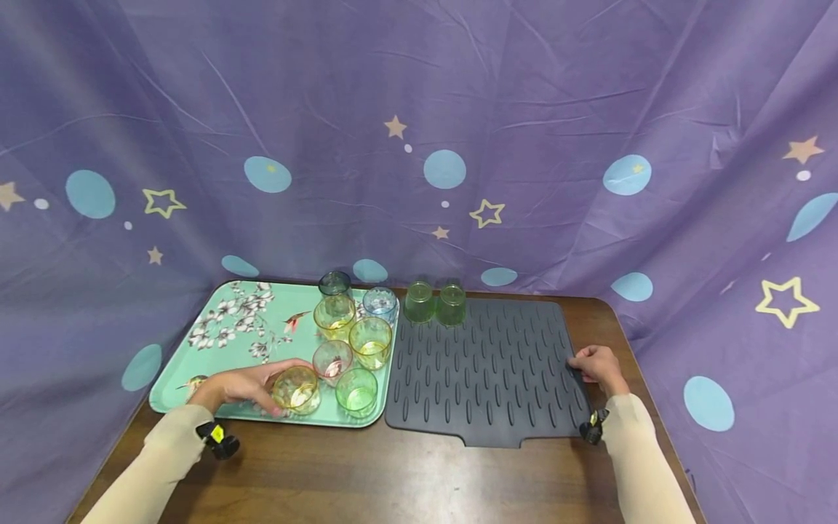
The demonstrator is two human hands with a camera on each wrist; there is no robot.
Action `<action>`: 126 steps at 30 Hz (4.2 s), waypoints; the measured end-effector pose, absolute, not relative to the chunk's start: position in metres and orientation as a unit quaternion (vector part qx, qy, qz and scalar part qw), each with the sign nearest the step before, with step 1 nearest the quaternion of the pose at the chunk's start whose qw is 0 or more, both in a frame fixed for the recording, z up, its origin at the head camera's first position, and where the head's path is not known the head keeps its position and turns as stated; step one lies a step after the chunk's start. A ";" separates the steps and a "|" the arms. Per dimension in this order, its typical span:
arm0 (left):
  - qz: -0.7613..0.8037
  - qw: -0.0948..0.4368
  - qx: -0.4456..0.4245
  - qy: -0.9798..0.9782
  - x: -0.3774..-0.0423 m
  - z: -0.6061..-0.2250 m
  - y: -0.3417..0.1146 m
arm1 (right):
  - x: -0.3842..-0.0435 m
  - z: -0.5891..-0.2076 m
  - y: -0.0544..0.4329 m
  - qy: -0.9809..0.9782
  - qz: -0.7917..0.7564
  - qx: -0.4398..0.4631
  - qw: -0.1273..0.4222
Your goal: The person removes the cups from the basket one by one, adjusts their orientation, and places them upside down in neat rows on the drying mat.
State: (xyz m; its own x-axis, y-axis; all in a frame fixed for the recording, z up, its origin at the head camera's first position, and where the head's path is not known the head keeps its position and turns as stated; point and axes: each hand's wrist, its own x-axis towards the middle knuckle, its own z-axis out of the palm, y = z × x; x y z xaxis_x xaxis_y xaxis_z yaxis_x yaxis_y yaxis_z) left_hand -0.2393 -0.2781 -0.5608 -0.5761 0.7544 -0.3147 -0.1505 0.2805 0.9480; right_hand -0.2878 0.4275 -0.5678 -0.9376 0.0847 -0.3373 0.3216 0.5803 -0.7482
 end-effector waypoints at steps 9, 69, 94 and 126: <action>0.581 0.402 0.208 0.676 -0.238 -0.563 -0.279 | -0.288 -0.567 0.429 0.878 -0.445 0.115 0.137; 0.740 0.182 0.282 0.583 -0.318 -0.424 -0.166 | -0.282 -0.570 0.429 0.872 -0.456 0.124 0.129; 0.281 0.134 0.335 0.889 -0.349 -0.359 -0.036 | -0.284 -0.570 0.428 0.879 -0.446 0.126 0.109; 0.053 0.079 0.266 0.959 -0.378 -0.434 0.131 | -0.284 -0.571 0.428 0.876 -0.448 0.139 0.113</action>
State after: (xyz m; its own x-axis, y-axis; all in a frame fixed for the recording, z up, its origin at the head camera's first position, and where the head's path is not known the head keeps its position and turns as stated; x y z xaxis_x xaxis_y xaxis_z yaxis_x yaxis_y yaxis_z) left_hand -0.3782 0.1310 -0.4340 -0.8465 0.5180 -0.1230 0.5012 0.8532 0.1440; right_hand -0.2840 0.4275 -0.5710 -0.9357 0.1425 -0.3227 0.3450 0.5602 -0.7531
